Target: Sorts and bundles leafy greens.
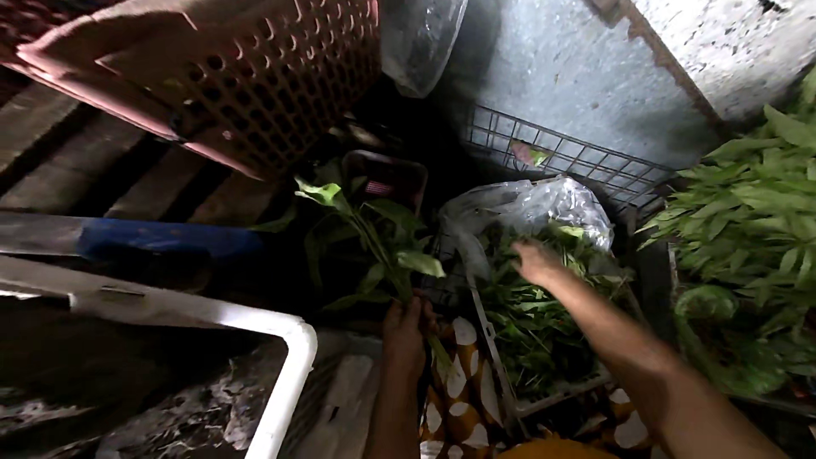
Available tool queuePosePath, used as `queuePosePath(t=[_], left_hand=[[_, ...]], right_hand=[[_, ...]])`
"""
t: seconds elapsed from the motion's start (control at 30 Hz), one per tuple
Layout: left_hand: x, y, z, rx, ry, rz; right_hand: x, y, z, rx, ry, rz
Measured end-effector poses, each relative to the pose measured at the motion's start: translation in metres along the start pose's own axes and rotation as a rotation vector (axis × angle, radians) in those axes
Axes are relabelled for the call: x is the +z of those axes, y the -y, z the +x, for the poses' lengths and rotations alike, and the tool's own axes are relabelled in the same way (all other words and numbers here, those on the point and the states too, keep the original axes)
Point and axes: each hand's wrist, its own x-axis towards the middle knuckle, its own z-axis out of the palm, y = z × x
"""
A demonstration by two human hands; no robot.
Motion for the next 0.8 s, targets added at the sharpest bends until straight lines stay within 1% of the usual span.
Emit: queuePosePath(t=[0.07, 0.1, 0.17, 0.23, 0.33, 0.4, 0.47, 0.6, 0.7, 0.8], left_hand=[[0.0, -0.002, -0.002, -0.013, -0.008, 0.004], [-0.002, -0.004, -0.003, -0.011, -0.015, 0.01], [-0.009, -0.005, -0.004, 0.002, -0.031, 0.036], [-0.019, -0.003, -0.003, 0.025, -0.035, 0.049], [-0.028, -0.001, -0.003, 0.04, -0.028, 0.03], [-0.028, 0.0, -0.004, 0.047, -0.021, 0.018], [-0.024, 0.0, -0.007, 0.041, -0.005, -0.006], [-0.015, 0.0, -0.013, 0.001, 0.032, 0.008], [-0.01, 0.0, -0.016, 0.028, 0.08, 0.029], [-0.006, -0.005, -0.023, 0.057, 0.111, 0.016]], right_hand=[[0.034, 0.01, 0.003, -0.046, 0.182, -0.078], [0.045, 0.012, 0.002, -0.02, 0.222, -0.115], [0.047, 0.01, -0.005, 0.074, 0.197, -0.151], [0.033, -0.004, -0.011, 0.146, 0.152, -0.143], [-0.002, -0.05, -0.015, 0.182, 0.064, -0.043], [-0.029, -0.085, -0.02, 0.17, 0.007, 0.089], [-0.058, -0.109, -0.034, 0.112, -0.076, 0.289], [-0.103, -0.124, -0.07, 0.024, -0.217, 0.632], [-0.122, -0.119, -0.091, -0.033, -0.24, 0.785], [-0.126, -0.112, -0.103, -0.065, -0.229, 0.907]])
